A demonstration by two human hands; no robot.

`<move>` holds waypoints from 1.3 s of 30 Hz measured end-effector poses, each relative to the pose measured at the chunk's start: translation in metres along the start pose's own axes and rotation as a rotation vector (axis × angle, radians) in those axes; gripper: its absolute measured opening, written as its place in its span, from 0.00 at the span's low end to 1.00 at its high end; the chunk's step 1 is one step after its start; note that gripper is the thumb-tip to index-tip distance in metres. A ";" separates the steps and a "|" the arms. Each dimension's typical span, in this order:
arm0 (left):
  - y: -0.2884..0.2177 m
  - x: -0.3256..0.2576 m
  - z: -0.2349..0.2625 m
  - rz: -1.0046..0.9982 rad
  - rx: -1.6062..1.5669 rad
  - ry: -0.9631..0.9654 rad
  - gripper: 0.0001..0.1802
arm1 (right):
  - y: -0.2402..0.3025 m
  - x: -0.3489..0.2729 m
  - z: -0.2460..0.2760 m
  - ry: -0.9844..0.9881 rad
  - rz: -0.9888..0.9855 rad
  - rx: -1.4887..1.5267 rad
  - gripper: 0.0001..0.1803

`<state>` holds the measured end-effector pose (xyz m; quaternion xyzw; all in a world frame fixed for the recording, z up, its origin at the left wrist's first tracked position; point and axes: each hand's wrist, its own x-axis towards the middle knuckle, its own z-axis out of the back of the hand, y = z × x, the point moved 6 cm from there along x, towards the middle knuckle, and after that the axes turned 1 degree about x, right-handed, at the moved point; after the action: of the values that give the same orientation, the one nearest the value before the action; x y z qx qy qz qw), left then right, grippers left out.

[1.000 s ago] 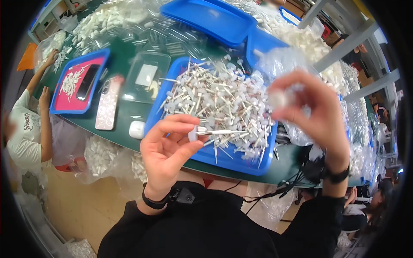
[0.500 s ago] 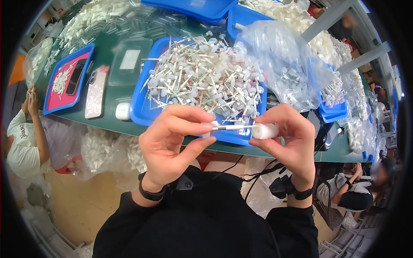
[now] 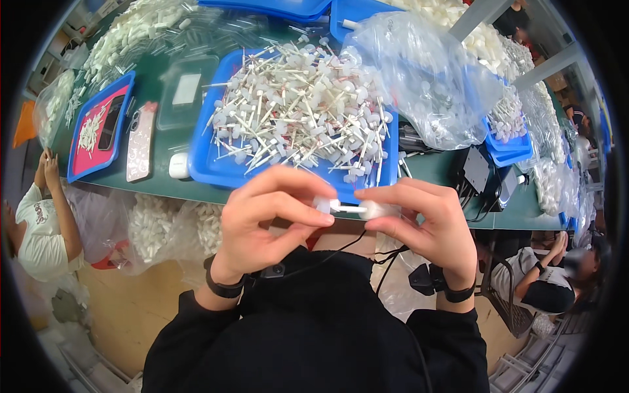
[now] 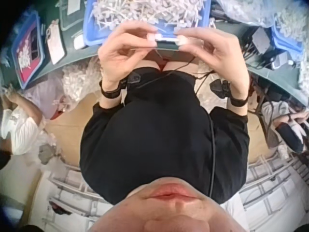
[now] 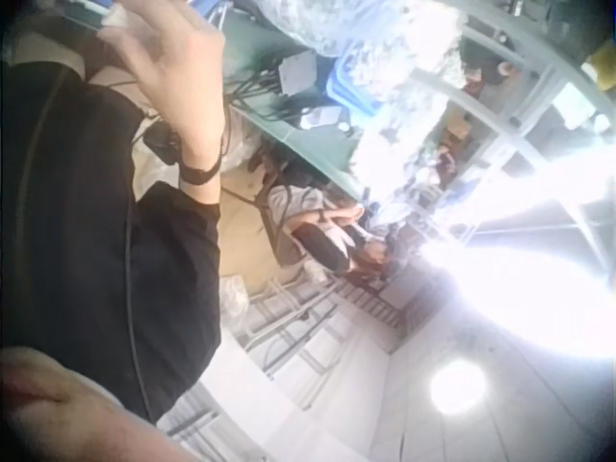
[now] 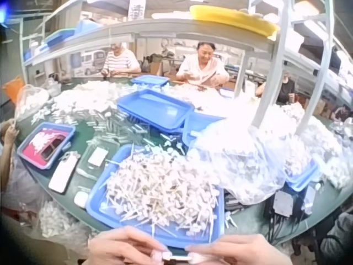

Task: The person repeatedly picks small white cylindrical components and thin rods from a blue tray, inserts the rods into the cylinders, and places the assembled units back into the tray. The process continues with multiple units handled one at a time.

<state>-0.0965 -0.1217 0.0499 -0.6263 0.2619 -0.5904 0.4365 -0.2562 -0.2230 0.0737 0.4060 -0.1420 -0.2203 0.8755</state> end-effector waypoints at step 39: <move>0.026 -0.010 -0.015 0.286 -0.336 -0.129 0.16 | -0.039 -0.028 -0.012 -0.455 -0.071 0.610 0.21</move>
<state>-0.1077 -0.1298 0.0213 -0.6831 0.4144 -0.4295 0.4210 -0.2857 -0.2231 0.0343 0.5935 -0.3774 -0.2826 0.6523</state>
